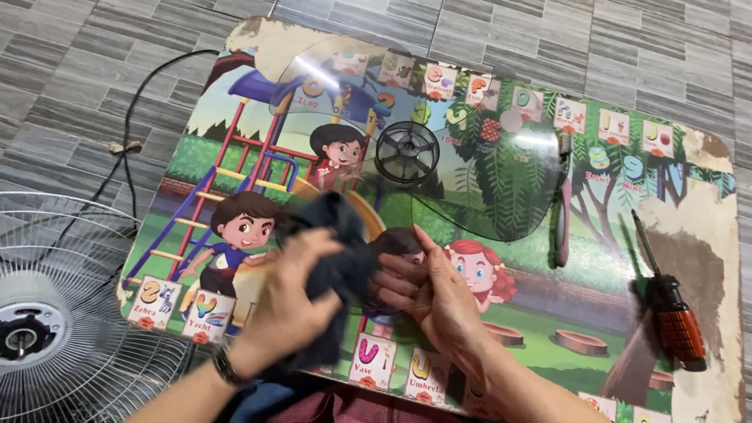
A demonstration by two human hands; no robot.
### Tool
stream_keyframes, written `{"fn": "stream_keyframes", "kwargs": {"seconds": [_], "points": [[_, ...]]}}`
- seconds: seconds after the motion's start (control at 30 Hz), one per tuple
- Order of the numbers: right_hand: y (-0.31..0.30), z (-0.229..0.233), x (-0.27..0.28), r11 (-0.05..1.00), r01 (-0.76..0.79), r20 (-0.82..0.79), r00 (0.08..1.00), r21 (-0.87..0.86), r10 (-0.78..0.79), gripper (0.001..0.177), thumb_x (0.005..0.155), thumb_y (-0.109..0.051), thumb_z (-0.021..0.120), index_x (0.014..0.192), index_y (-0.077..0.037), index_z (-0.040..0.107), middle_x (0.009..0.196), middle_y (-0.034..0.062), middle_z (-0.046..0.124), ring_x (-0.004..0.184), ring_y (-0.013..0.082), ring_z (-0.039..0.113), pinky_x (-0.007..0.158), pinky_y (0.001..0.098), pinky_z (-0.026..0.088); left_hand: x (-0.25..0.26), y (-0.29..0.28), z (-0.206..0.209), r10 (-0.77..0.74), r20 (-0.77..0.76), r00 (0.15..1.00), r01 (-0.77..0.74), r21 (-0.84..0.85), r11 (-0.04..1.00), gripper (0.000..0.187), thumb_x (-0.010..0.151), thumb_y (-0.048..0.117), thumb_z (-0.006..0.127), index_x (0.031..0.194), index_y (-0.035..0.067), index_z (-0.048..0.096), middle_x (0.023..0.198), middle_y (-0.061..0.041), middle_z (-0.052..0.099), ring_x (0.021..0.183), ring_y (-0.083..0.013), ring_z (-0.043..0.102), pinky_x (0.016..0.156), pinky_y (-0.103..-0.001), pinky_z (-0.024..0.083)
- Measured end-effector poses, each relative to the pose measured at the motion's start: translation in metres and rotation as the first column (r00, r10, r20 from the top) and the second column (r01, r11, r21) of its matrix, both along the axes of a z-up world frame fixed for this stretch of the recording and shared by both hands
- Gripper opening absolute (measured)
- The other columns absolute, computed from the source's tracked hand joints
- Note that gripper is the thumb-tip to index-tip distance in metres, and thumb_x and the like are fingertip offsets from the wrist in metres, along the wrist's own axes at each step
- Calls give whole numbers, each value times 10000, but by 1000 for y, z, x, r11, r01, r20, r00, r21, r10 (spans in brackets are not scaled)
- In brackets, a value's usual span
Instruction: Cleaning fan blades and hub using a toothbrush and a cloth
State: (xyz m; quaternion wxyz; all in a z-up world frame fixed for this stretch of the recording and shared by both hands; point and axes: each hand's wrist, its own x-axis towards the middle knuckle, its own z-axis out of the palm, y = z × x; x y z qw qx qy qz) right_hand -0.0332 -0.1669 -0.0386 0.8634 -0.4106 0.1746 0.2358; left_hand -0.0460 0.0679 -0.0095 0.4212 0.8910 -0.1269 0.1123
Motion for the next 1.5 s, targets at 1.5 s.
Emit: {"fn": "stream_keyframes", "kwargs": {"seconds": [1.5], "points": [[1, 15, 8, 995, 50, -187, 980, -82, -64, 653, 969, -435, 435, 1590, -233, 414, 1257, 312, 680, 1007, 395, 693, 786, 454, 573, 95, -12, 10, -49, -43, 998, 48, -32, 998, 393, 679, 69, 652, 1072, 56, 656, 1047, -77, 728, 957, -286, 673, 876, -371, 525]]}}
